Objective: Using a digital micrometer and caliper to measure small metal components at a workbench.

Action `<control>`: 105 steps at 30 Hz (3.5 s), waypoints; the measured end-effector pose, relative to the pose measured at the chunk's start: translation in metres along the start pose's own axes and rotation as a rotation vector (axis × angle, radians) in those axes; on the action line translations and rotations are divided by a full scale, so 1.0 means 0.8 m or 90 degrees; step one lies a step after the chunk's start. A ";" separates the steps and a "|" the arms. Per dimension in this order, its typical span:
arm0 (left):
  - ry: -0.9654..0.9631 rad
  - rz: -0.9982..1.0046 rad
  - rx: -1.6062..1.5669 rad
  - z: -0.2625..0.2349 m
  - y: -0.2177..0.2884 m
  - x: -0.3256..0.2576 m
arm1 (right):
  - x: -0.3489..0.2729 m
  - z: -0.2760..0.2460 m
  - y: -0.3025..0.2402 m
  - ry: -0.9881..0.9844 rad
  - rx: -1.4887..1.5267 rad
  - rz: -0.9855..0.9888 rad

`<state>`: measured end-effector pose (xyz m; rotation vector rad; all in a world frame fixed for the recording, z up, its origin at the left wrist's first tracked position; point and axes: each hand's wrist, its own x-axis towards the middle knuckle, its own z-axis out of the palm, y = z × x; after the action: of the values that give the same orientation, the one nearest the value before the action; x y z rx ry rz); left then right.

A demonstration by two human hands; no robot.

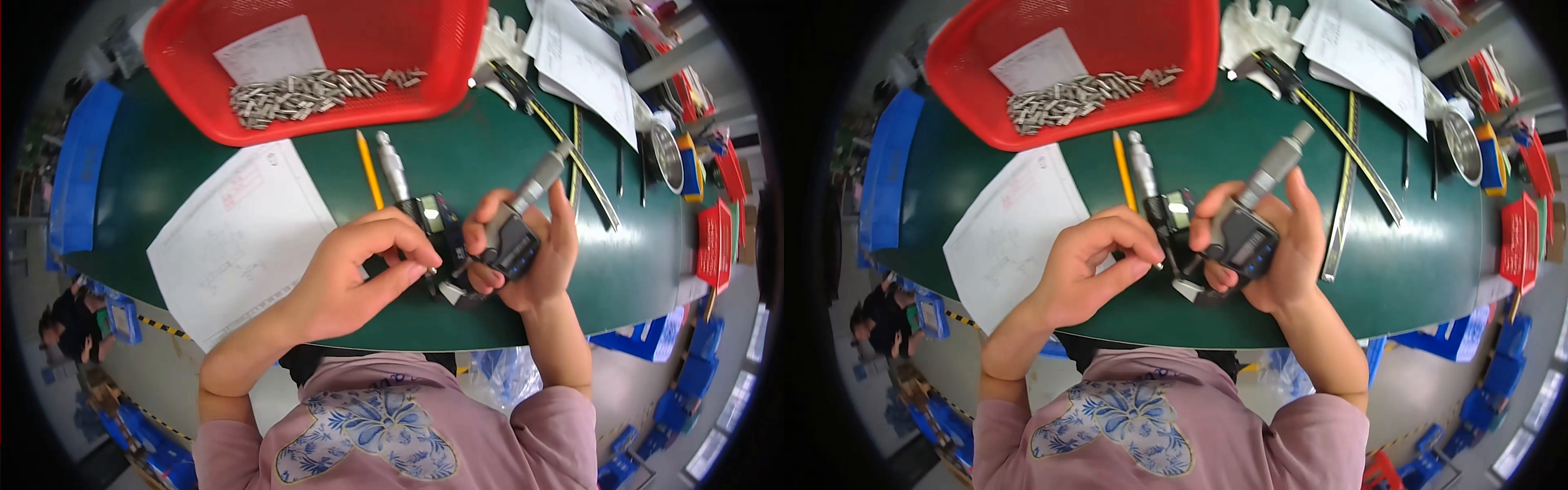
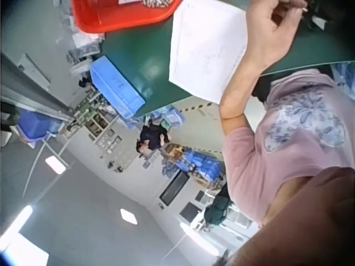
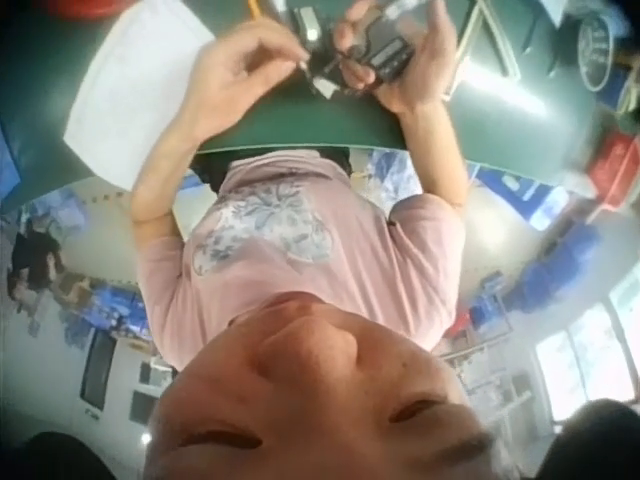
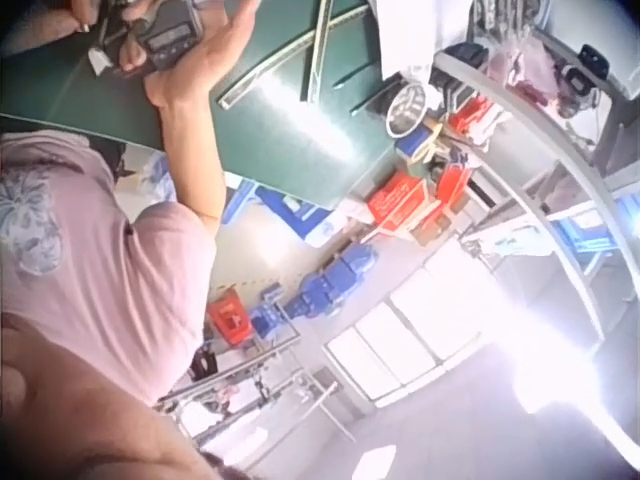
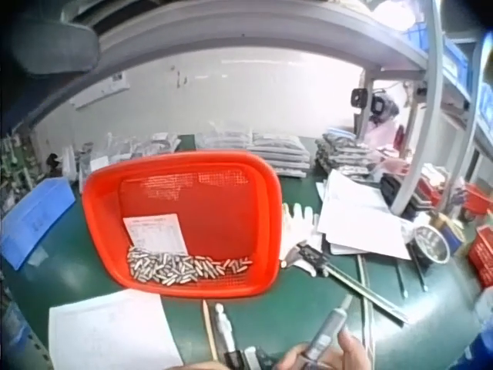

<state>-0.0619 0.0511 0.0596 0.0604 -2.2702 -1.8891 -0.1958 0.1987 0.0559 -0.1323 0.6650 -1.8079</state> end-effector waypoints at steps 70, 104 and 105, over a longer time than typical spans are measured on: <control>0.041 -0.100 -0.331 0.039 -0.005 -0.017 | -0.006 -0.001 0.009 0.003 0.026 0.024; 0.065 -0.137 -0.352 0.043 -0.003 -0.018 | -0.005 -0.005 0.010 0.007 0.006 0.028; 0.085 -0.164 -0.364 0.044 -0.002 -0.017 | -0.005 -0.005 0.009 0.011 0.004 0.023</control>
<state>-0.0547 0.0872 0.0508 0.3969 -1.6268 -2.5047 -0.1899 0.2024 0.0495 -0.1008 0.6697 -1.7781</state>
